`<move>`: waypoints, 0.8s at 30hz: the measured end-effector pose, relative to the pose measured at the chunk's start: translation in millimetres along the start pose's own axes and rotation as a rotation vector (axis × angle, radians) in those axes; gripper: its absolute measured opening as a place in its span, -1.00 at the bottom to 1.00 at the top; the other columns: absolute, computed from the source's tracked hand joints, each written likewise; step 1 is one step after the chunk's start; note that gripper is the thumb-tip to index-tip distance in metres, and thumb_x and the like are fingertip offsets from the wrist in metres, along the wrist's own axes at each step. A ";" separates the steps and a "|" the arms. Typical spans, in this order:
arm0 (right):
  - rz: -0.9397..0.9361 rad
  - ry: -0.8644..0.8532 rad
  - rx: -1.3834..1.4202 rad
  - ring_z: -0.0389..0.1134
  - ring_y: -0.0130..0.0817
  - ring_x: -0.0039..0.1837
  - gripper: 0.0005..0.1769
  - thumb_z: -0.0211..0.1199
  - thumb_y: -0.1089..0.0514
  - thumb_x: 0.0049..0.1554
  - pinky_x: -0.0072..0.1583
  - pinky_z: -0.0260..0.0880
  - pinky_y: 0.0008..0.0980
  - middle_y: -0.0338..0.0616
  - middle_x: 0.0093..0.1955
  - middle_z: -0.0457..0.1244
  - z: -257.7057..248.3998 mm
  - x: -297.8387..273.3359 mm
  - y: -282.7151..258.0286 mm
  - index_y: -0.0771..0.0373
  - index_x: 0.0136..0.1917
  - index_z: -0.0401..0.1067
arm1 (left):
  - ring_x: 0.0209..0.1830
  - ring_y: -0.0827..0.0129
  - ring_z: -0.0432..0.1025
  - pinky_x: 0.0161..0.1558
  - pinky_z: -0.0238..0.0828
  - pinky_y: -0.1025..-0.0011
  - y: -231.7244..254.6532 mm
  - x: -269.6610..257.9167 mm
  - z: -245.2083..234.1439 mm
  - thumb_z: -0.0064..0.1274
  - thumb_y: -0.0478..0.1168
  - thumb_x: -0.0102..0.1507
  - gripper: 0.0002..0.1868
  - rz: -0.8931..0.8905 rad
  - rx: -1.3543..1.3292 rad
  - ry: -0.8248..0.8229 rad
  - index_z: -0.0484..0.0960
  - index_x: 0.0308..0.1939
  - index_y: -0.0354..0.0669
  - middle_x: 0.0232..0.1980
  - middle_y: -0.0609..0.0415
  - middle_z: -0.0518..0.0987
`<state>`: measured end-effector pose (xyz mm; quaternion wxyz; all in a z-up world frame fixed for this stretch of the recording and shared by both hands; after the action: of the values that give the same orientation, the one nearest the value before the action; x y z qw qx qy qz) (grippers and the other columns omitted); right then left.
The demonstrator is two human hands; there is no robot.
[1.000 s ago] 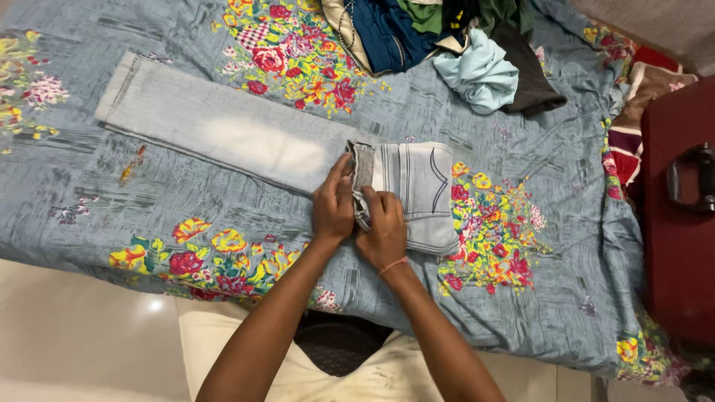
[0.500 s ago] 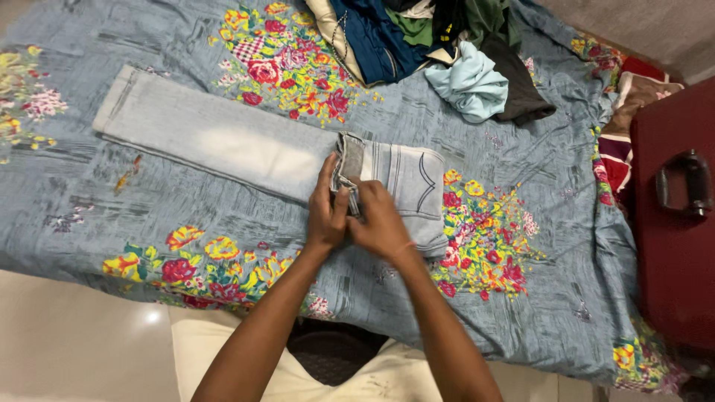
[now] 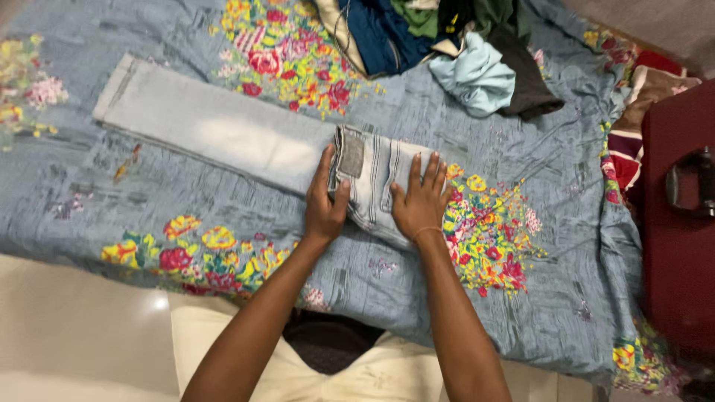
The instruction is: The person folds different pieces of clothing including shirts and jeans by hand and places them one at a time into an open suitcase.
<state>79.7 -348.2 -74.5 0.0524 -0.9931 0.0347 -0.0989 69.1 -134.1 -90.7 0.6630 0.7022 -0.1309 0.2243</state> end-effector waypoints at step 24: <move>0.524 0.055 0.322 0.31 0.07 0.29 -0.09 0.49 0.05 -0.04 0.30 0.30 -0.05 0.19 0.29 0.28 -113.2 -86.8 167.7 0.28 0.49 0.19 | -0.11 -0.02 0.54 0.01 0.43 0.13 47.8 -21.8 -7.8 0.11 -0.21 0.24 -0.75 0.276 0.342 -0.349 0.62 -0.08 -0.30 -0.14 -0.17 0.65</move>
<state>-37.6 -518.7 0.5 0.2321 -0.9262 0.2750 -0.1129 26.1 -133.0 -59.6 0.4655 0.8074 -0.2976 0.2071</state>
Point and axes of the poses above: each hand's wrist, its own x-axis towards the middle knuckle, its own z-axis out of the palm, y = z × x, the point moved 1 cm from there along x, towards the middle knuckle
